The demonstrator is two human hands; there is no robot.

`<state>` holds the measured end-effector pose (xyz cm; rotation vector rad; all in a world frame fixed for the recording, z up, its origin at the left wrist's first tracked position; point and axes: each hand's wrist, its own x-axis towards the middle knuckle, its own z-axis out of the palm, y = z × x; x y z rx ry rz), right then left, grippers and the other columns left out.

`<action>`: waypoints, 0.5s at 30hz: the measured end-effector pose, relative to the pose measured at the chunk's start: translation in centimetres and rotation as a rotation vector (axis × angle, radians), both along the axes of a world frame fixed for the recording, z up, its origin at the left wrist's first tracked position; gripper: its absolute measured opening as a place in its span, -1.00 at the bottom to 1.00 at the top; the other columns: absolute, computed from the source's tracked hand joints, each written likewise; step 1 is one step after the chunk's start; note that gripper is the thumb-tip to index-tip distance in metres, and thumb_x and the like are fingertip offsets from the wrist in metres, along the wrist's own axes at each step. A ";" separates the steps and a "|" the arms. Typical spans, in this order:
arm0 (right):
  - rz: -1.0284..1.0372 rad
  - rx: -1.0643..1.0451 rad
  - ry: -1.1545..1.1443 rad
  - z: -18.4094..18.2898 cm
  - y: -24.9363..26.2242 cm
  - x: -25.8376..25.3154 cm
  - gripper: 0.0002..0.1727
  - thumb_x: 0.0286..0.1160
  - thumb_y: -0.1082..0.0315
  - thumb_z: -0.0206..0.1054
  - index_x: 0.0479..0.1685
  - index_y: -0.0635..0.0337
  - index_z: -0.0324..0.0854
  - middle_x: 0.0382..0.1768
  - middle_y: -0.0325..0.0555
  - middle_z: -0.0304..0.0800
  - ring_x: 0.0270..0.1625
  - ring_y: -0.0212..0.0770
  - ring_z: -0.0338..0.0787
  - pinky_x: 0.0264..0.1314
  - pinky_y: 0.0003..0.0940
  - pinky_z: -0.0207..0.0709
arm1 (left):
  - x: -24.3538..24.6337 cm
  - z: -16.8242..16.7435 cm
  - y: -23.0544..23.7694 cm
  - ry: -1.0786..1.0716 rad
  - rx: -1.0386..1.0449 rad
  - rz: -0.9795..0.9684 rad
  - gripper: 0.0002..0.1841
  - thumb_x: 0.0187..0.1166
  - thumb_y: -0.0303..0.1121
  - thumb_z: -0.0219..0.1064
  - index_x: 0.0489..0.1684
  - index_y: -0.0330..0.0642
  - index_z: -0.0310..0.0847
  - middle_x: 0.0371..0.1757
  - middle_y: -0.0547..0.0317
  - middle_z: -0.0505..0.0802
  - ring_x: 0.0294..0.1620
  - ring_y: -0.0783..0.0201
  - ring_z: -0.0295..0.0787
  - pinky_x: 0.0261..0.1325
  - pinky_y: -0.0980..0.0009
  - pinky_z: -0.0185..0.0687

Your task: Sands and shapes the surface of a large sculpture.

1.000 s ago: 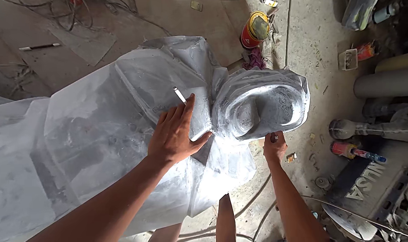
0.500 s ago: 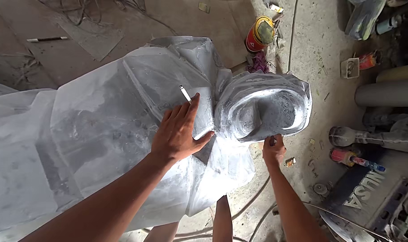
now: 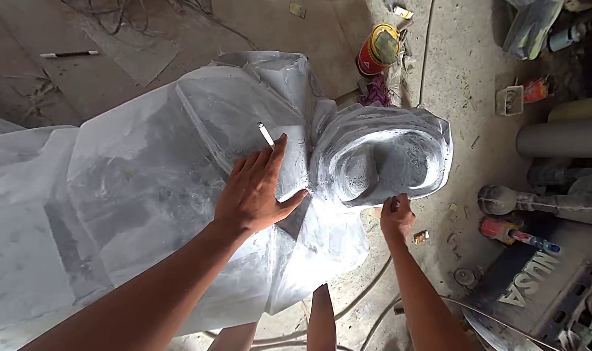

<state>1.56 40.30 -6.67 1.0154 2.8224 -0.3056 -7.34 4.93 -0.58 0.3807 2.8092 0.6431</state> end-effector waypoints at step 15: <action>0.037 -0.392 0.179 4.1 2.4 3.4 -0.64 0.77 0.01 0.07 0.08 0.06 0.63 -0.45 -0.25 0.80 -0.49 -0.27 0.79 -0.40 -0.16 0.75 | 0.0 -0.9 -0.3 0.073 0.018 0.010 0.21 0.21 0.53 0.21 0.93 0.00 -0.06 0.48 -0.04 0.68 0.36 -0.05 0.66 0.37 -0.07 0.48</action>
